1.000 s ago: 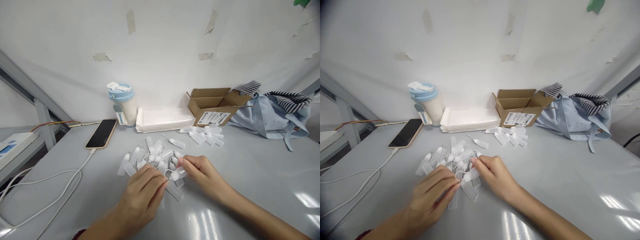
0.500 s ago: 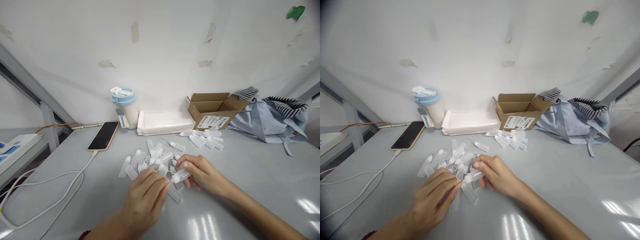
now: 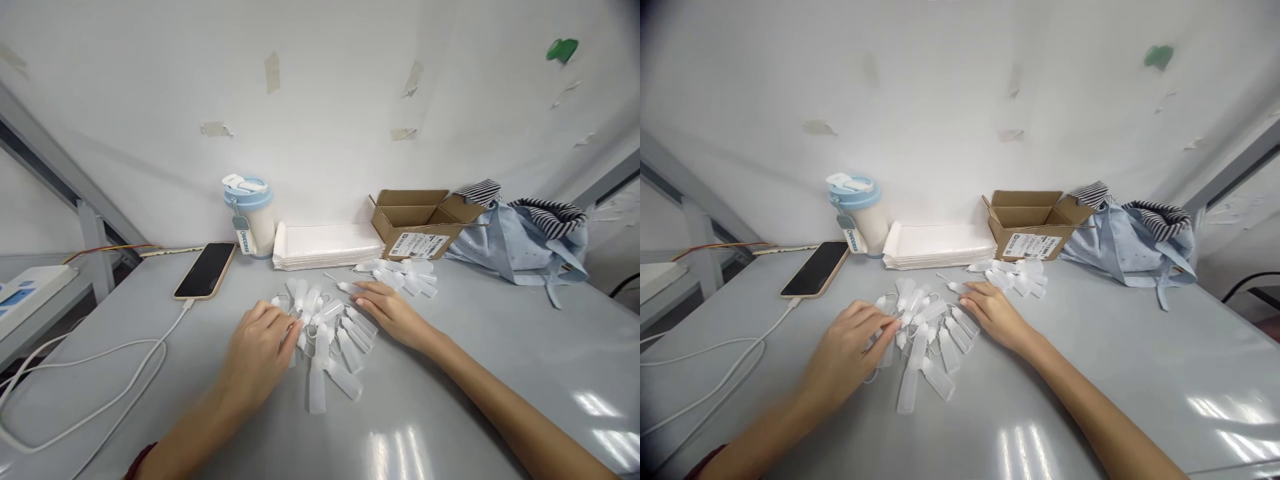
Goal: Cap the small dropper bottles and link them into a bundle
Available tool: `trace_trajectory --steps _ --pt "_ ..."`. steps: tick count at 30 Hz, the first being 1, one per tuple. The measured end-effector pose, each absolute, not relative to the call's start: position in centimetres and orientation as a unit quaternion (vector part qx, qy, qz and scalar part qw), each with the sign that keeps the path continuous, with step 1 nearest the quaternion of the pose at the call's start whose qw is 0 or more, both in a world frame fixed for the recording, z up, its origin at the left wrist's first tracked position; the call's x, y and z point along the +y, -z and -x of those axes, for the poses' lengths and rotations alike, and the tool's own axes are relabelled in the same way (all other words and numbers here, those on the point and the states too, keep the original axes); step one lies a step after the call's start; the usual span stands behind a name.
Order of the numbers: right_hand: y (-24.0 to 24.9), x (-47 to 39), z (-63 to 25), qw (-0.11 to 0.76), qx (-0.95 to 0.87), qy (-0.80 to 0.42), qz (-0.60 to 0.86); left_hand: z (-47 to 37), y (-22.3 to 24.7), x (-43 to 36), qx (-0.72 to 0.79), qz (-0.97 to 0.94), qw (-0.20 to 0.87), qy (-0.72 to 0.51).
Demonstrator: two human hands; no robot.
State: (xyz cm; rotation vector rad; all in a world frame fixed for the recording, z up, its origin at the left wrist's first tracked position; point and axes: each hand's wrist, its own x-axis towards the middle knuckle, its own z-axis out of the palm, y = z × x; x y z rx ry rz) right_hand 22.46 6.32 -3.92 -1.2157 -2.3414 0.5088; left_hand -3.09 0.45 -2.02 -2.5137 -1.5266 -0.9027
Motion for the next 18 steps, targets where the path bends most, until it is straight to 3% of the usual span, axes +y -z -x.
trace_trajectory --steps 9,13,18 --pt "3.0 5.4 -22.2 0.320 -0.801 -0.140 0.486 3.5 1.0 0.2 -0.538 0.765 -0.049 0.350" --pt "2.0 3.2 -21.0 0.399 -0.804 -0.123 0.423 3.2 0.9 0.0 -0.547 0.756 -0.075 0.352" --pt "1.7 1.1 -20.0 0.406 -0.798 -0.199 0.398 2.8 1.2 -0.3 -0.537 0.759 -0.159 0.331"
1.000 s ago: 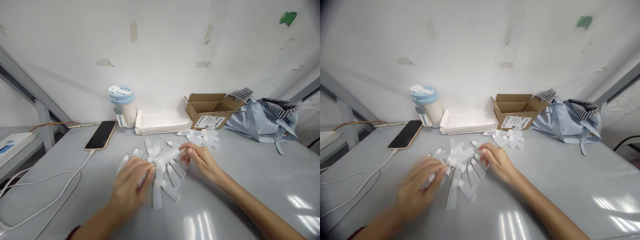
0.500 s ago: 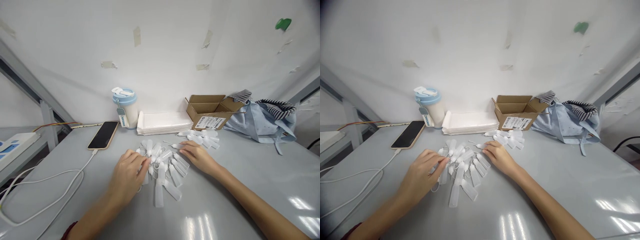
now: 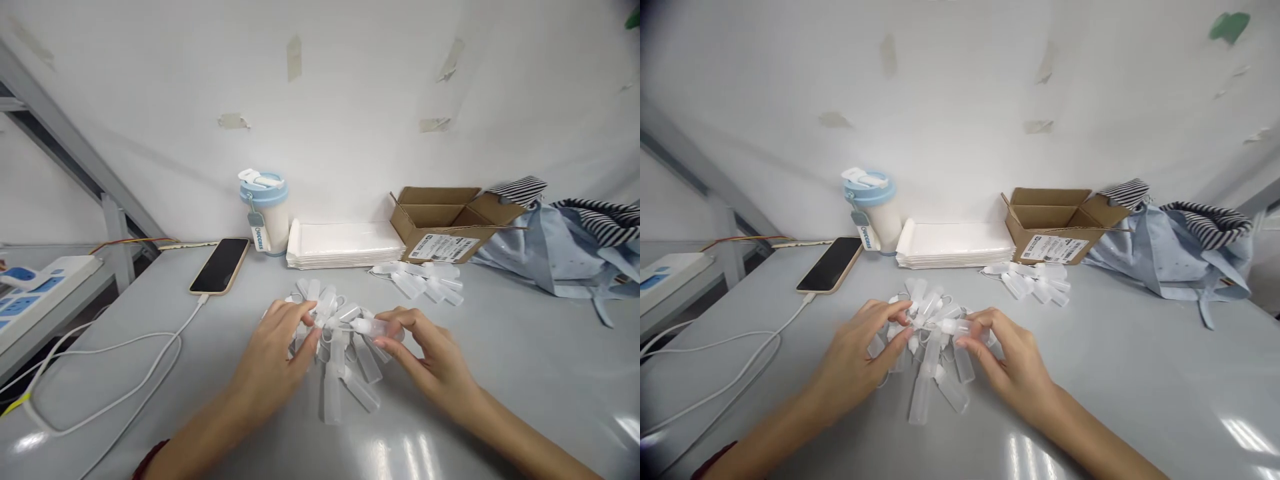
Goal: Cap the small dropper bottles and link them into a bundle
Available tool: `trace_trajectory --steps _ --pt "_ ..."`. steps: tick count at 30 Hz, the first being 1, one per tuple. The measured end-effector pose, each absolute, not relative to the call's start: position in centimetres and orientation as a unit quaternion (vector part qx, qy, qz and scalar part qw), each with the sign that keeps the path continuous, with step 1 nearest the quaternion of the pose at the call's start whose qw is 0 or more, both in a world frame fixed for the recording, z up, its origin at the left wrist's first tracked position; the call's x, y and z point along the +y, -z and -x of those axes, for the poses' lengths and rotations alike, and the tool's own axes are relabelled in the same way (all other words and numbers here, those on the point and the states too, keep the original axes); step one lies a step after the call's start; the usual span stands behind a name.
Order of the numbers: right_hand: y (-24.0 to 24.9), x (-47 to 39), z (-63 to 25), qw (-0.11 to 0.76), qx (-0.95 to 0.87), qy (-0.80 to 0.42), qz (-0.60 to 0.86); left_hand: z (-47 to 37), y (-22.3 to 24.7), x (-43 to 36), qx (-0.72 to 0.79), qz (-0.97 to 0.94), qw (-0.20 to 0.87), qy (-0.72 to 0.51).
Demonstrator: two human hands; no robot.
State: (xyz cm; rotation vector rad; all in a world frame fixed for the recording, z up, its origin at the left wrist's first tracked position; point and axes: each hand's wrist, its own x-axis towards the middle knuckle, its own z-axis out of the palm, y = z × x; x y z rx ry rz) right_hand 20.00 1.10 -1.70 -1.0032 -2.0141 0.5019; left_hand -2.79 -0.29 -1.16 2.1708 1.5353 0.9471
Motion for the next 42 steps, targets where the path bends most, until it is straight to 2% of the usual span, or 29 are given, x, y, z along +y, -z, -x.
trace_trajectory --steps 7,20,42 --pt "2.1 1.1 -19.7 0.387 -0.735 -0.312 0.462 2.9 1.5 -0.3 0.463 -0.796 0.120 -0.371" --pt "1.4 0.3 -19.4 0.362 -0.748 -0.366 0.419 2.2 1.4 -0.9 0.376 -0.796 0.122 -0.458" --pt "1.1 0.2 -19.3 0.349 -0.715 -0.426 0.431 2.0 1.5 -1.0 0.388 -0.800 0.102 -0.445"
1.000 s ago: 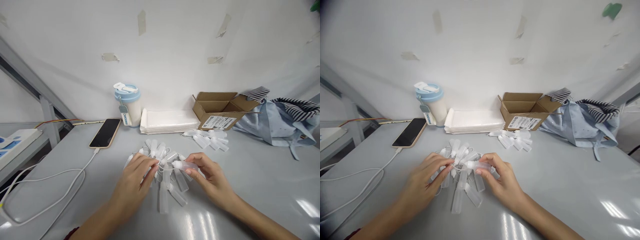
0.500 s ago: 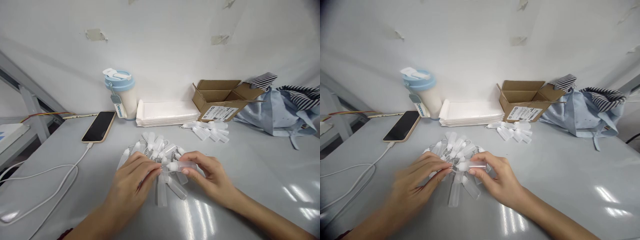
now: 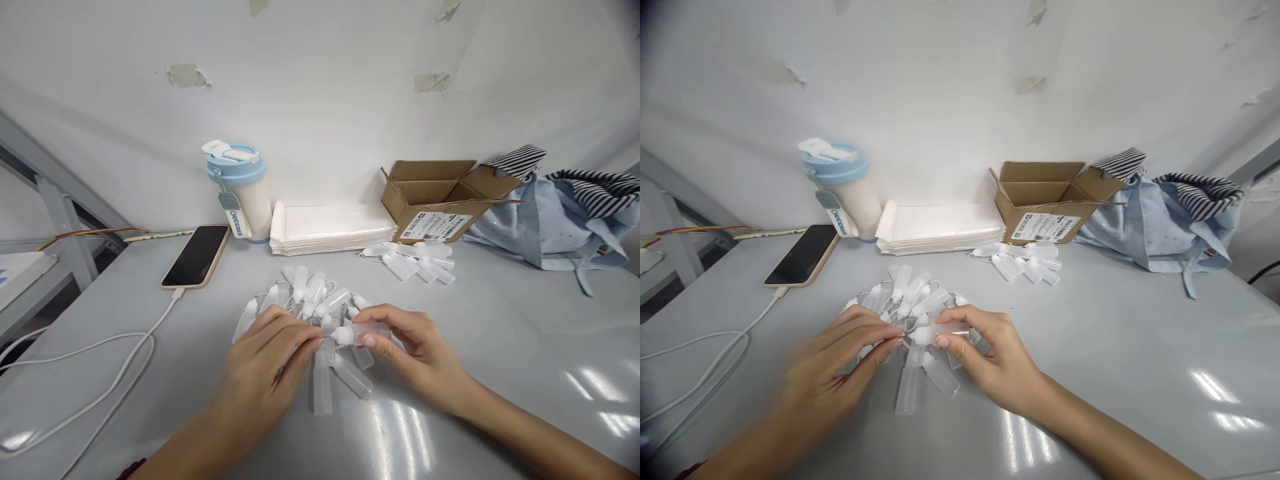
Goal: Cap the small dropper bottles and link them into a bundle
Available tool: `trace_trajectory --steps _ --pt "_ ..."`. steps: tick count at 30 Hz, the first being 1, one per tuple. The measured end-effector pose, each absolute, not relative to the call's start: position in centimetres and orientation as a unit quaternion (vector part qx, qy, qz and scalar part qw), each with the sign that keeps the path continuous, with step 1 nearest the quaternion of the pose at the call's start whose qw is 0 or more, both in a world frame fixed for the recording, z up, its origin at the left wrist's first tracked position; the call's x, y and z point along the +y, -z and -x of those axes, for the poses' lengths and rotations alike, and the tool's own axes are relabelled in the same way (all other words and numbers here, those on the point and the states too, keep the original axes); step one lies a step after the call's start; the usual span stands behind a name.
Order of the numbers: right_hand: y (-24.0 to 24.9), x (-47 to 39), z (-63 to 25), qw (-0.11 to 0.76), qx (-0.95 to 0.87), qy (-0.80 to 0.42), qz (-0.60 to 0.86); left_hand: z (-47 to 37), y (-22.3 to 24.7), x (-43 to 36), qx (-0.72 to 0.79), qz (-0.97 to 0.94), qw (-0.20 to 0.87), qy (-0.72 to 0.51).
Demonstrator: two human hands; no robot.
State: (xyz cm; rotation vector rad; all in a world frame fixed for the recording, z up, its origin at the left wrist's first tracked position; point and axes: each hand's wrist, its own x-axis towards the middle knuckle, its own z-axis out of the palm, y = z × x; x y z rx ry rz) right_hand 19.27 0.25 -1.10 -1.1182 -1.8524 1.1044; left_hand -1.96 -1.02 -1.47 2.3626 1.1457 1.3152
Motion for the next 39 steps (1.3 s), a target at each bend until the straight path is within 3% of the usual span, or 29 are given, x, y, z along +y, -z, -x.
trace_trajectory --steps 25,39 --pt "0.8 0.2 -19.2 0.330 -0.726 -0.417 0.436 1.8 1.3 -1.2 0.380 -0.813 0.070 -0.437" --pt "1.5 -0.1 -19.1 0.345 -0.816 -0.271 0.377 2.4 2.5 -0.9 0.332 -0.876 0.011 -0.348"
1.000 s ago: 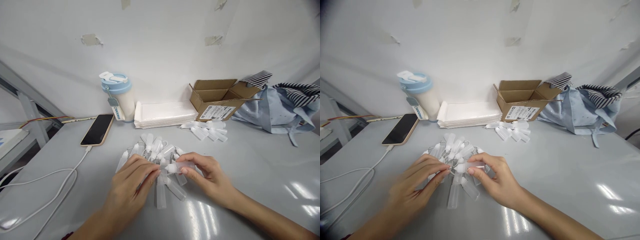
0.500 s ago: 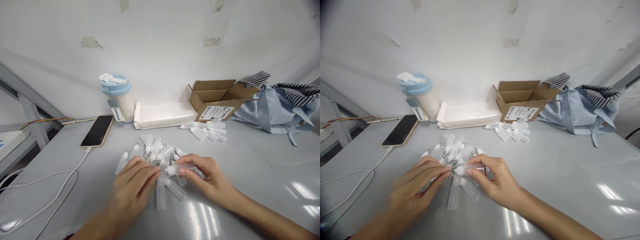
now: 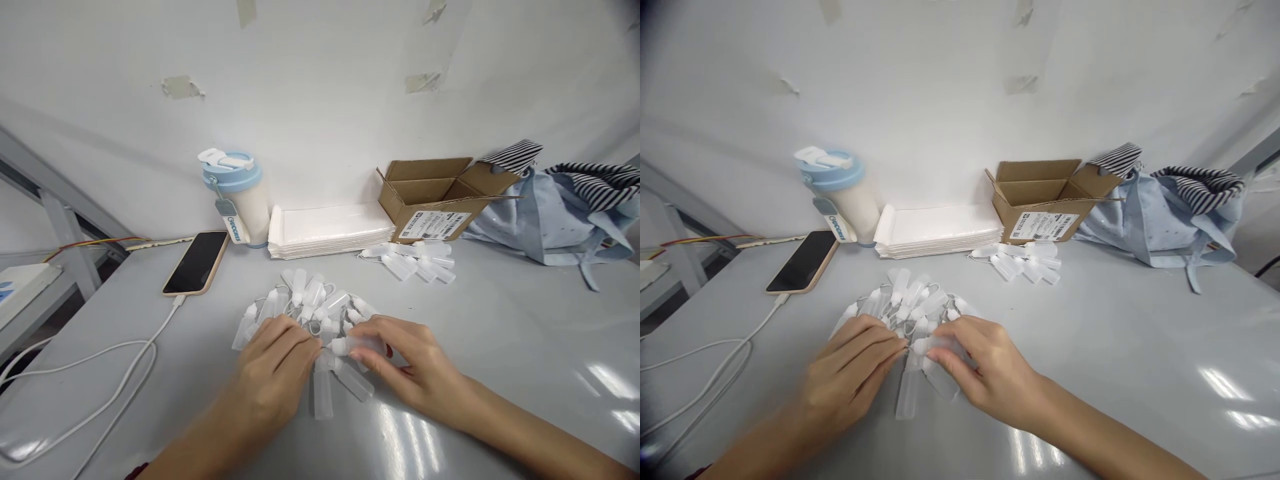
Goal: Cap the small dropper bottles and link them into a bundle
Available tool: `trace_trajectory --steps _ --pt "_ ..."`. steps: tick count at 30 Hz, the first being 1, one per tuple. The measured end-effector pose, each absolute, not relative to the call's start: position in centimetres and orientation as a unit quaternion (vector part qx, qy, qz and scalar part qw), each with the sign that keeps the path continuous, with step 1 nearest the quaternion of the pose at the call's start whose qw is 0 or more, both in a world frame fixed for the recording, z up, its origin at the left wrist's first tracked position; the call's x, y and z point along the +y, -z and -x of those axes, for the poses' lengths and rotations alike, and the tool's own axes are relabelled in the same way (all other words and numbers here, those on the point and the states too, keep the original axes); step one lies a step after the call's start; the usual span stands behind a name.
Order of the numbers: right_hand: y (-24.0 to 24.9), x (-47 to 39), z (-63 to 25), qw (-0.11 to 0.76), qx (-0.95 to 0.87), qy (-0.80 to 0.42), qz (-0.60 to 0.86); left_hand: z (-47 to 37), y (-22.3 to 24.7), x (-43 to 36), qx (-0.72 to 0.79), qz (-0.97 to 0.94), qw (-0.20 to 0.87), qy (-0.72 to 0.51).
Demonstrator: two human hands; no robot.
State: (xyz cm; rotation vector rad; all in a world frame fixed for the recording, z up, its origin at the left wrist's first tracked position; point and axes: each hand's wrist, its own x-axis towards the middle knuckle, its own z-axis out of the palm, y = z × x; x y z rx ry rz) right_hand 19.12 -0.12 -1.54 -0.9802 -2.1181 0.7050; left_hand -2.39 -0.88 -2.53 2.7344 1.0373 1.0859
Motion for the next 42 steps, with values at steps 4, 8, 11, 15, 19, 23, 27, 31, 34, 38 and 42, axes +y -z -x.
trace_trajectory --steps 4,8,11,15,19,23,27,31,34,38,42 --pt "1.9 -0.2 -19.0 0.338 -0.811 -0.284 0.384 2.5 2.6 -0.9 0.332 -0.886 0.008 -0.324" --pt "1.8 -0.3 -18.9 0.325 -0.778 -0.334 0.421 2.4 2.0 -0.7 0.345 -0.864 0.028 -0.365" --pt "1.3 -0.1 -18.8 0.323 -0.737 -0.403 0.436 2.5 1.5 -0.6 0.365 -0.842 0.062 -0.392" --pt "0.9 0.1 -18.9 0.325 -0.691 -0.475 0.438 2.6 0.8 -0.5 0.370 -0.830 0.094 -0.405" --pt "0.9 0.2 -18.9 0.322 -0.675 -0.500 0.438 2.4 0.5 -0.6 0.363 -0.827 0.132 -0.408" --pt "1.0 0.0 -18.9 0.317 -0.675 -0.504 0.436 2.3 0.7 -0.9 0.353 -0.823 0.159 -0.416" --pt "1.1 -0.1 -18.8 0.309 -0.693 -0.489 0.430 2.3 0.9 -1.1 0.341 -0.826 0.170 -0.415" --pt "1.0 -0.2 -18.9 0.295 -0.708 -0.476 0.430 2.3 1.1 -1.2 0.338 -0.835 0.173 -0.399" --pt "1.1 -0.1 -18.9 0.294 -0.714 -0.471 0.426 2.4 1.2 -1.3 0.338 -0.839 0.171 -0.391" --pt "1.2 0.0 -18.9 0.290 -0.722 -0.459 0.429 2.4 1.4 -1.4 0.337 -0.842 0.172 -0.384" --pt "1.4 0.1 -19.0 0.292 -0.739 -0.433 0.425 2.5 1.6 -1.2 0.336 -0.842 0.162 -0.390"
